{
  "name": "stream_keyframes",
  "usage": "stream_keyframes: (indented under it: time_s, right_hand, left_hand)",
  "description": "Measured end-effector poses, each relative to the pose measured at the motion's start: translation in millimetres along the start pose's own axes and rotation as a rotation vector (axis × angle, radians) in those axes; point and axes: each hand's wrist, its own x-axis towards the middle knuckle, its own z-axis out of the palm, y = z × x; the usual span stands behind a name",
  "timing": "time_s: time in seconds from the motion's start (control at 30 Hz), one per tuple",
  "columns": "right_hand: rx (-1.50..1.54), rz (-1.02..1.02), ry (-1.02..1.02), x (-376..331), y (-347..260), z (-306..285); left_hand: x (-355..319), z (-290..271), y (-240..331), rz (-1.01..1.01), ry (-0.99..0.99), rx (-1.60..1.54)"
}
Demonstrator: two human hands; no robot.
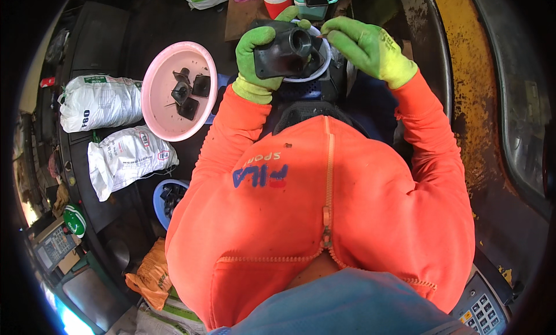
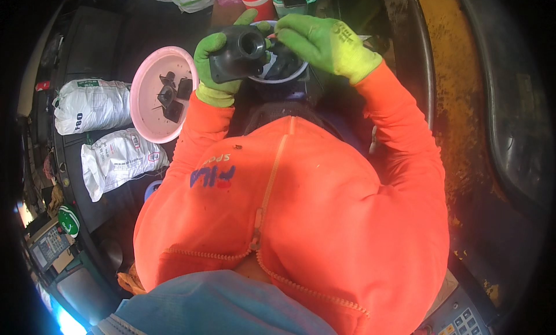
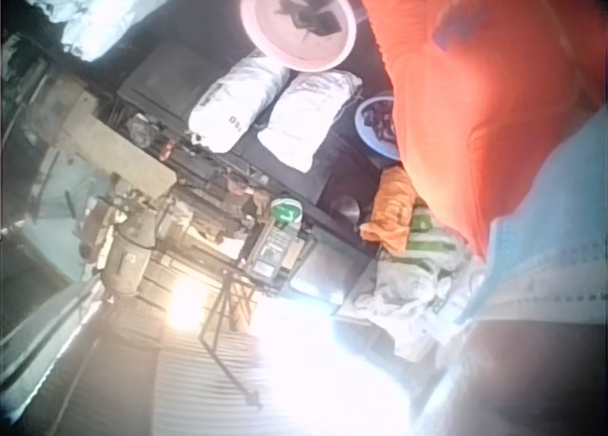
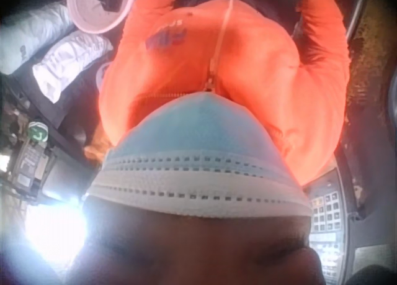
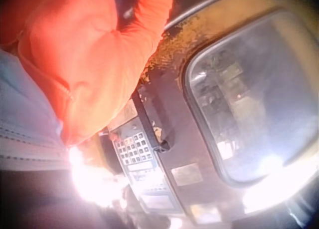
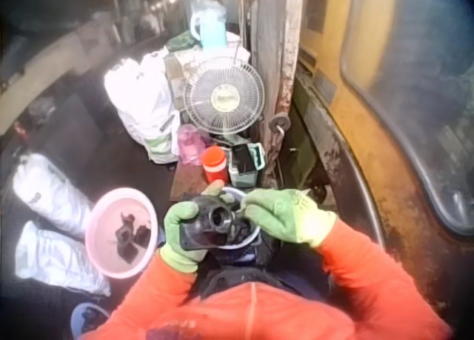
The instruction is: The person repeatedly picks up small black plastic mold parts from a blue bowl, wipes them with a cloth, and places them into a pink bowl. The process is repeated for multiple parts in a consistent sequence.
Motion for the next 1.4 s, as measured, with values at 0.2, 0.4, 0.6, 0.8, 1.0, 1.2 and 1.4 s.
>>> stream_keyframes:
  time_s: [0.2, 0.4, 0.6, 0.8, 1.0, 1.2, 1.4]
  right_hand:
    - [-0.175, -0.192, 0.087, -4.8, 10.9, 15.5]
    - [-0.127, -0.182, 0.118, -9.4, -0.3, 20.5]
    - [0.07, -0.032, 0.139, -15.5, -9.5, 33.1]
    - [0.244, 0.082, 0.083, -19.7, -22.3, 37.1]
    - [0.121, -0.143, 0.159, -22.0, -26.4, 43.0]
    - [0.399, 0.028, 0.059, -21.4, -30.2, 42.9]
    - [0.893, 0.5, -0.104, -23.0, -58.7, 29.0]
  left_hand:
    - [-2.0, 15.5, -2.2, 0.009, 0.032, 0.047]
    - [-6.4, 30.6, 3.9, 0.161, 0.011, 0.243]
    - [-0.1, 33.2, 8.7, 0.318, -0.153, 0.363]
    - [-2.3, 41.1, 11.1, 0.47, -0.194, 0.453]
    - [2.5, 39.3, 12.4, 0.706, -0.273, 0.667]
    - [12.1, 29.5, 21.5, 0.955, -0.415, 0.958]
    - [23.2, 25.2, 36.2, 1.184, -0.647, 1.199]
